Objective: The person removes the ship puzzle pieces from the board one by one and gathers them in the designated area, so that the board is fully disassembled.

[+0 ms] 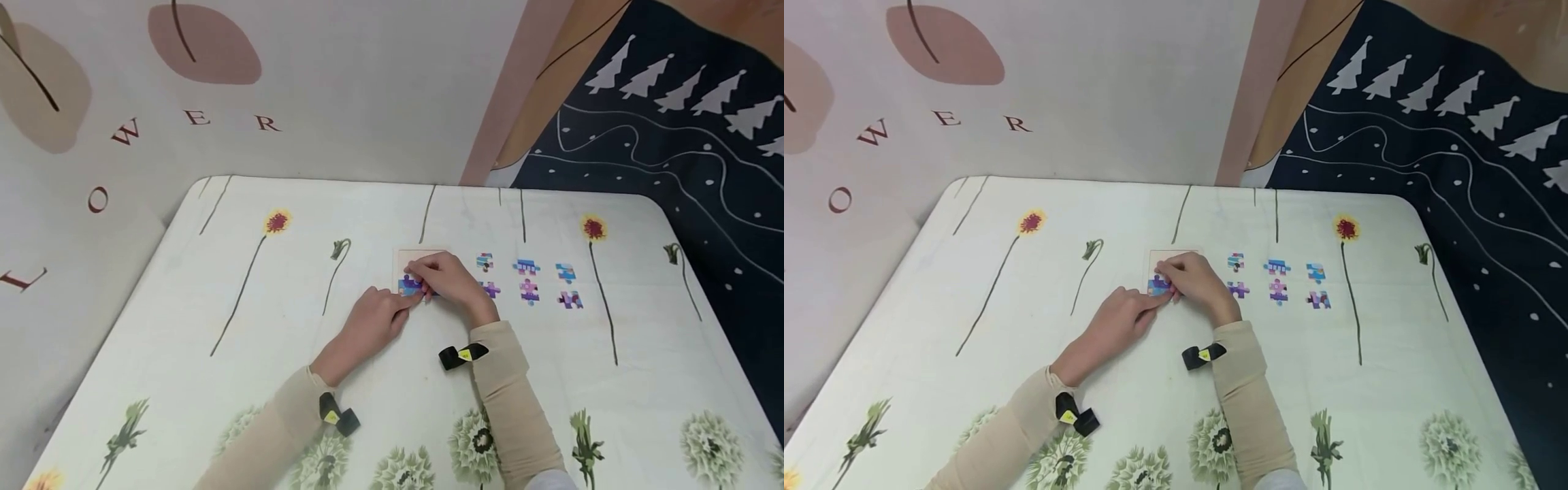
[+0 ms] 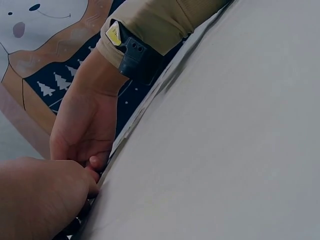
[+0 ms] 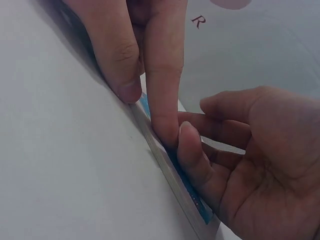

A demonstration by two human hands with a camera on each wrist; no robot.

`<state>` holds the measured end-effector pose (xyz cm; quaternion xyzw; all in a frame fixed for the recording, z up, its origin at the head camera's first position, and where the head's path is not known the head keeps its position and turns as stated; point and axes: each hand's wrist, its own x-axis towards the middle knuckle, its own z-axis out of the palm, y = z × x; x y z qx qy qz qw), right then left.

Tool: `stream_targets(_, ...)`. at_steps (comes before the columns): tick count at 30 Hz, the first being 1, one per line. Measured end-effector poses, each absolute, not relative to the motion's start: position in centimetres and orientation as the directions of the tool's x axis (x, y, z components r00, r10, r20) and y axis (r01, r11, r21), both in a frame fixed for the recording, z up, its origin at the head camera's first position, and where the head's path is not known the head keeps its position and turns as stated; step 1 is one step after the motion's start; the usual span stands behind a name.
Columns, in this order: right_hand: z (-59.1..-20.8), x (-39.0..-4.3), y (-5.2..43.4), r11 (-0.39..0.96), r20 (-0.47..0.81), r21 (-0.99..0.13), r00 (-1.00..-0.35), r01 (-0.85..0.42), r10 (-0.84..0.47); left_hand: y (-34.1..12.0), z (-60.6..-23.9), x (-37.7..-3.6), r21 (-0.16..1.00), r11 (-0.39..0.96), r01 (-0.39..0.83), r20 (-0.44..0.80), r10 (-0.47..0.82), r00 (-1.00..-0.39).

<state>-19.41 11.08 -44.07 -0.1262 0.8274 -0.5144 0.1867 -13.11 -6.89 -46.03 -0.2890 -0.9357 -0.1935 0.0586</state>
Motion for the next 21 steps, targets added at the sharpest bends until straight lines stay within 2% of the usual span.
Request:
stream_targets(7, -43.89, -19.41, 11.09, 0.466, -0.158, -0.883, -0.899, -0.057, -0.408, -6.90, -45.90, -13.06, 0.316, 0.761, 0.567, 0.212, 0.526, -0.824)
stream_targets(21, -43.97, -19.45, 10.86, 0.481, -0.174, -0.876, -0.902, -0.042, -0.394, -6.88, -46.31, -13.18, 0.308, 0.761, 0.571, 0.210, 0.531, -0.821)
